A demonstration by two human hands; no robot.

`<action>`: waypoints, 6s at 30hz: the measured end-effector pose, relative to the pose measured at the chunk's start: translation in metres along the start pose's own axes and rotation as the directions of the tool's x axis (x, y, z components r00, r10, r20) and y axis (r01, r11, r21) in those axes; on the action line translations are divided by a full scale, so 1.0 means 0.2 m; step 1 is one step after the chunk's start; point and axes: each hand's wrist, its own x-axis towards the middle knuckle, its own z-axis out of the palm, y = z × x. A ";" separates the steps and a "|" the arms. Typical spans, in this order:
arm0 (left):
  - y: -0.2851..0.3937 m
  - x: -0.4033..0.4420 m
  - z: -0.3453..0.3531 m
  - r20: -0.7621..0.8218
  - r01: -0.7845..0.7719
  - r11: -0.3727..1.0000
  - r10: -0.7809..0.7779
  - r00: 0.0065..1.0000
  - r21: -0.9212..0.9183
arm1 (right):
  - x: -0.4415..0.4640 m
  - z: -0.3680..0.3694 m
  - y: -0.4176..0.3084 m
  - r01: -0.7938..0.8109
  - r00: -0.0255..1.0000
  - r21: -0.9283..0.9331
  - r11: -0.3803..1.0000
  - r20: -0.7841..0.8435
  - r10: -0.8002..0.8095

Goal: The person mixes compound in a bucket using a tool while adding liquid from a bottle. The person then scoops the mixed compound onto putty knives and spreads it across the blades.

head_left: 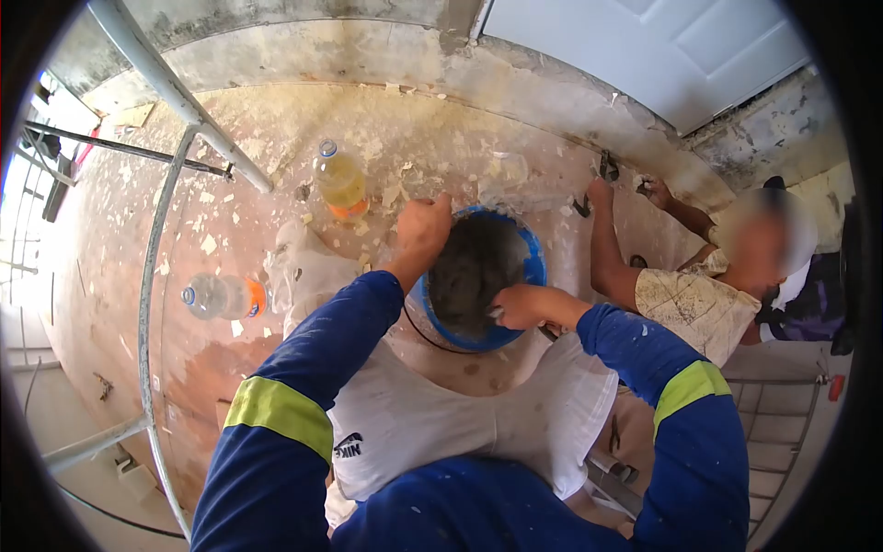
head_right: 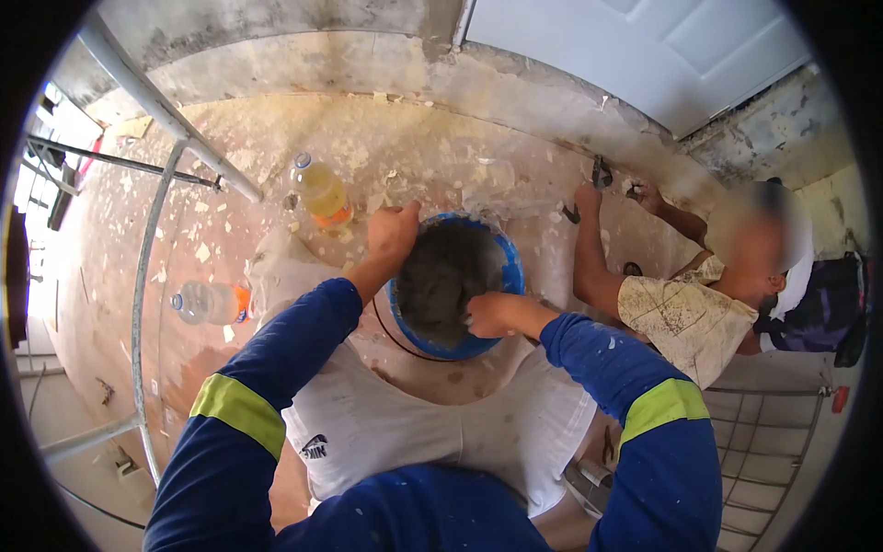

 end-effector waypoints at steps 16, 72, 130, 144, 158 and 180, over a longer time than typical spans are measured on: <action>-0.28 0.44 -0.04 0.103 -0.031 0.999 0.033 0.994 -0.022 | -0.35 -0.14 -0.16 -0.135 0.795 -0.488 0.862 -0.573 -0.200; 0.42 -0.47 -0.50 0.284 -0.553 0.821 0.568 0.772 -0.139 | 0.95 -0.21 1.03 0.018 0.712 0.303 0.953 -0.673 0.200; 0.40 -0.21 -0.19 0.333 0.275 0.194 0.433 0.838 -0.942 | 0.20 -0.68 1.50 0.043 0.105 0.809 0.587 -0.588 0.802; 0.42 -0.23 -0.19 0.474 0.369 0.340 0.315 0.822 -0.865 | 0.13 -0.59 1.29 0.560 0.790 0.826 -0.066 -0.508 0.343; 0.44 -0.21 -0.22 0.403 0.199 0.416 0.490 0.773 -0.887 | 0.06 -0.90 0.99 0.632 0.702 0.736 0.240 -0.676 0.223; 0.47 -0.11 -0.31 0.082 -0.044 0.261 0.454 0.887 -0.964 | -0.47 -0.91 0.32 0.917 0.399 0.397 -0.043 -0.914 0.076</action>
